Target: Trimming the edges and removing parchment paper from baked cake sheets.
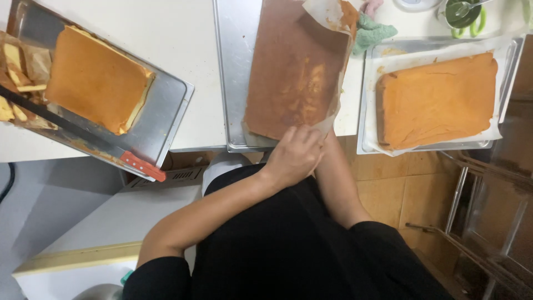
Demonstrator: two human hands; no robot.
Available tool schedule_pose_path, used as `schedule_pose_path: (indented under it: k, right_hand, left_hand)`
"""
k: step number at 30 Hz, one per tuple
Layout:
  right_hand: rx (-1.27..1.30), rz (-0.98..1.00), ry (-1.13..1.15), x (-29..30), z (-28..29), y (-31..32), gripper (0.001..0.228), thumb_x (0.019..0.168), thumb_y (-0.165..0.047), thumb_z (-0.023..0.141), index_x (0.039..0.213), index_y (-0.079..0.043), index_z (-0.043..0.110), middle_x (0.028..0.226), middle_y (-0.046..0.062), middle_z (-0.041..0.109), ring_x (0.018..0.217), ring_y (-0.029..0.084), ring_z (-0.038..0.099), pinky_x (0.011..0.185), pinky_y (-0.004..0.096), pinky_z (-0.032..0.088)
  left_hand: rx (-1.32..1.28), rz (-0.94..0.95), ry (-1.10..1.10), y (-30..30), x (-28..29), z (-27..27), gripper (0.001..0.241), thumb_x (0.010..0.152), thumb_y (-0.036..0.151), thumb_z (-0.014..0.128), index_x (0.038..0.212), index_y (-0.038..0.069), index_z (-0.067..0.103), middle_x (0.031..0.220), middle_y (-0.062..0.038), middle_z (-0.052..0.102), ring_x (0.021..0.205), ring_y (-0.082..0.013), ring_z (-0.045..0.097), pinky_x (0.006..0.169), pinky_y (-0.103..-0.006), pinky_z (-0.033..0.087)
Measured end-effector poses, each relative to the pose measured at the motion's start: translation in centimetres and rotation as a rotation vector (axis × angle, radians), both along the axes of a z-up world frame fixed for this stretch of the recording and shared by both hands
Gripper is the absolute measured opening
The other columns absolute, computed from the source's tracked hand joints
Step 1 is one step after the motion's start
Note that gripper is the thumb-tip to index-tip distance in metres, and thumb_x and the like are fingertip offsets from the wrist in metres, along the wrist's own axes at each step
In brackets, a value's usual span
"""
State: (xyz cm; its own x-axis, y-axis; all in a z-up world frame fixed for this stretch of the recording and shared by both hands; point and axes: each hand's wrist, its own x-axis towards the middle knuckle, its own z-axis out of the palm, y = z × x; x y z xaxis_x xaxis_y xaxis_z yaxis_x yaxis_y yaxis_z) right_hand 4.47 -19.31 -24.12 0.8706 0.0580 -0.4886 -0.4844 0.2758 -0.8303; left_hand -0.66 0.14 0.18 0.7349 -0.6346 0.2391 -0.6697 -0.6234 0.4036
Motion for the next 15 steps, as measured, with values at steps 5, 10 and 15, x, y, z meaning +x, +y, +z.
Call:
schedule_pose_path:
  k: [5,10,15]
  right_hand:
    - [0.115,-0.06,0.025,0.8,1.2,0.0,0.052,0.106,-0.044,0.038,0.134,-0.003,0.054,0.121,0.018,0.063,0.109,0.029,0.064,0.093,0.043,0.056]
    - [0.231,-0.114,0.055,2.5,-0.5,0.4,0.056,0.106,-0.049,0.037,0.132,-0.003,0.055,0.119,0.018,0.064,0.106,0.03,0.065,0.09,0.044,0.058]
    - [0.346,-0.174,0.08,3.4,-4.5,-0.3,0.06,0.105,-0.054,0.035,0.13,-0.003,0.055,0.116,0.019,0.065,0.103,0.032,0.066,0.087,0.046,0.059]
  left_hand:
    - [-0.257,0.264,0.535,0.3,0.0,-2.7,0.047,0.085,0.027,0.077,0.113,-0.009,0.064,0.107,-0.019,0.059,0.101,-0.0361,0.058,0.087,-0.0467,0.048]
    - [-0.316,0.26,0.549,2.2,1.5,-5.4,0.02,0.083,0.024,0.079,0.088,0.006,0.071,0.096,-0.01,0.065,0.1,-0.034,0.062,0.088,-0.0475,0.047]
    - [-0.616,0.257,1.012,3.9,3.1,-9.8,0.019,0.093,0.022,0.072,0.102,0.006,0.067,0.095,-0.004,0.071,0.088,-0.0142,0.066,0.084,-0.03,0.054]
